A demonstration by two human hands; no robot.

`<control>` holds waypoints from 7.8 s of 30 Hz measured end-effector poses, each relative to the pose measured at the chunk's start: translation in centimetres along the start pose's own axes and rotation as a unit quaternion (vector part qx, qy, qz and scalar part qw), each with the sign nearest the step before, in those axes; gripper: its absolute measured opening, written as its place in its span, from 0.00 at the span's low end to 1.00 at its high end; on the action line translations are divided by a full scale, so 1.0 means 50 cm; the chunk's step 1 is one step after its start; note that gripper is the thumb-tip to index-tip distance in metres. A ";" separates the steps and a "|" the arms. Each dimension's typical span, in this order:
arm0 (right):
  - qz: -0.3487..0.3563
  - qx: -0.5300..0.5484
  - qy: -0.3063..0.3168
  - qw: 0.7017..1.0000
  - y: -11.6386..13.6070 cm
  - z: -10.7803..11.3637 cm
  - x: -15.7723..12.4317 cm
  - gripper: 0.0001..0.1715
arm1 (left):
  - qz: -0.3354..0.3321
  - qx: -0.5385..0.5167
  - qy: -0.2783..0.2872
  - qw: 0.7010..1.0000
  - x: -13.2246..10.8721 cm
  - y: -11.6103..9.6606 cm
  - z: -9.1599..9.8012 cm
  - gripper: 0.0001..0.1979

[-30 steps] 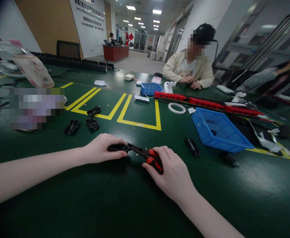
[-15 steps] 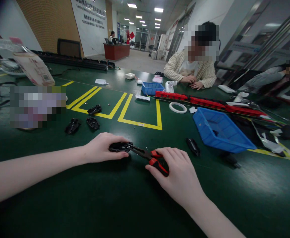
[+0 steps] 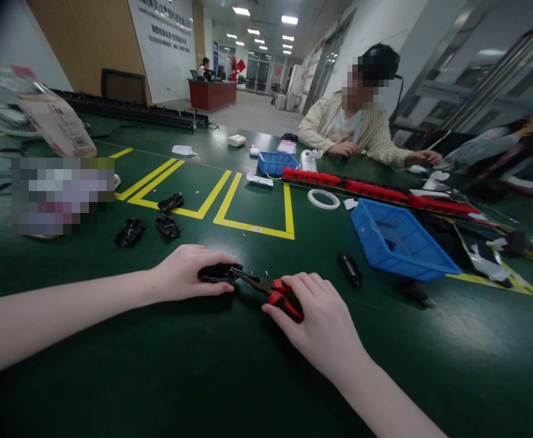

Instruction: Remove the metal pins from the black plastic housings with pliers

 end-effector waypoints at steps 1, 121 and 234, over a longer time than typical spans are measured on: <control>-0.003 0.005 0.000 1.000 -0.001 -0.001 0.000 0.21 | 0.003 -0.001 0.002 1.000 0.000 0.001 0.000 0.21; 0.060 -0.138 0.029 0.988 -0.118 -0.070 0.162 0.03 | -0.039 0.135 -0.128 0.982 0.099 0.021 0.001 0.21; 0.009 -0.120 0.030 0.992 -0.121 -0.064 0.150 0.04 | -0.135 0.089 -0.154 0.975 0.076 0.005 0.012 0.20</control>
Point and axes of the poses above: each hand's wrist, its own x-axis towards the middle knuckle, its own z-axis out of the back of the hand, y = z × x, the point moved 7 cm from there along x, towards the middle knuckle, and after that the axes turned 11 degrees about z, right-handed, at the moved point
